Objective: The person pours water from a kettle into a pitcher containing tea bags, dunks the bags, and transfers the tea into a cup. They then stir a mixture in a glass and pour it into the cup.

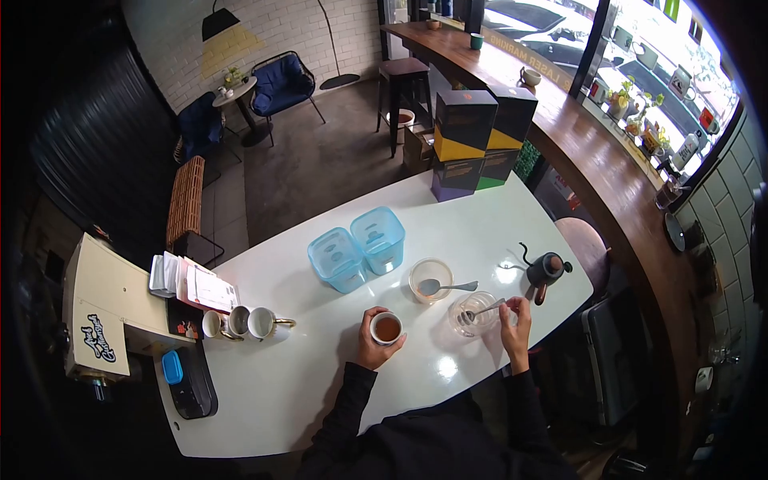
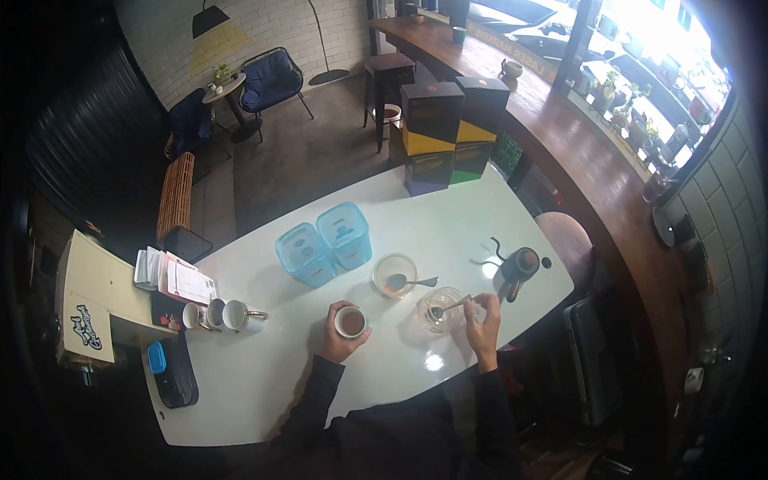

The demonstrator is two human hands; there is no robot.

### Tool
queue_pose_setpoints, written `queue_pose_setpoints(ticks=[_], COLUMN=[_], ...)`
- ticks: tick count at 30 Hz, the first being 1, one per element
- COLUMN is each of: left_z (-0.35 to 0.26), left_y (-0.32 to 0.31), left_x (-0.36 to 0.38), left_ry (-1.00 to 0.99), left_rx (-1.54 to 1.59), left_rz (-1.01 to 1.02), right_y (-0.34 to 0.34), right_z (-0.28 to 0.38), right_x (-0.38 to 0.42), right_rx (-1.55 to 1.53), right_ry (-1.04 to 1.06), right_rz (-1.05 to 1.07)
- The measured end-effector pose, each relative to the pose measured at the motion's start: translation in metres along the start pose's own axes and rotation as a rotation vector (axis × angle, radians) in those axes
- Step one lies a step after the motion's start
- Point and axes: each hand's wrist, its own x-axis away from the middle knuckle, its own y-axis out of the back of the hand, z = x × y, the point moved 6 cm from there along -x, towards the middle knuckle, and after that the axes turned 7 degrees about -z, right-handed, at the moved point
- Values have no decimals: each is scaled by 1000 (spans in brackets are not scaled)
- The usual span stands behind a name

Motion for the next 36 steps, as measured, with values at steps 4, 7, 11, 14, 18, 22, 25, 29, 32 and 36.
queue_pose_setpoints(ticks=[4, 7, 11, 14, 18, 22, 25, 29, 32, 36], left_z=[-2, -3, -5, -1, -6, -5, -3, -5, -4, -5], left_y=[-2, -3, -4, -5, -3, -3, -4, -4, -5, -6], left_x=[1, 2, 4, 3, 2, 2, 4, 4, 4, 2], left_ry=[99, 86, 95, 92, 93, 118, 139, 127, 147, 132], left_rx=[35, 0, -6, -4, 3, 7, 11, 28, 31, 35], left_rz=[56, 92, 95, 92, 69, 65, 111, 110, 128, 114], right_y=[10, 1, -8, -11, -15, -19, -25, -37, -46, -57], right_z=[26, 9, -7, -10, -1, -6, -12, -14, -10, -2], right_x=[3, 11, 20, 16, 4, -8, -18, -33, -38, -40], right_rx=[224, 115, -101, -108, -23, -19, -30, -7, 49, 47], right_ry=[73, -77, -241, -228, -196, -177, -173, -162, -136, -203], right_rz=[38, 142, 137, 104, 96, 73, 28, 15, 14, 21])
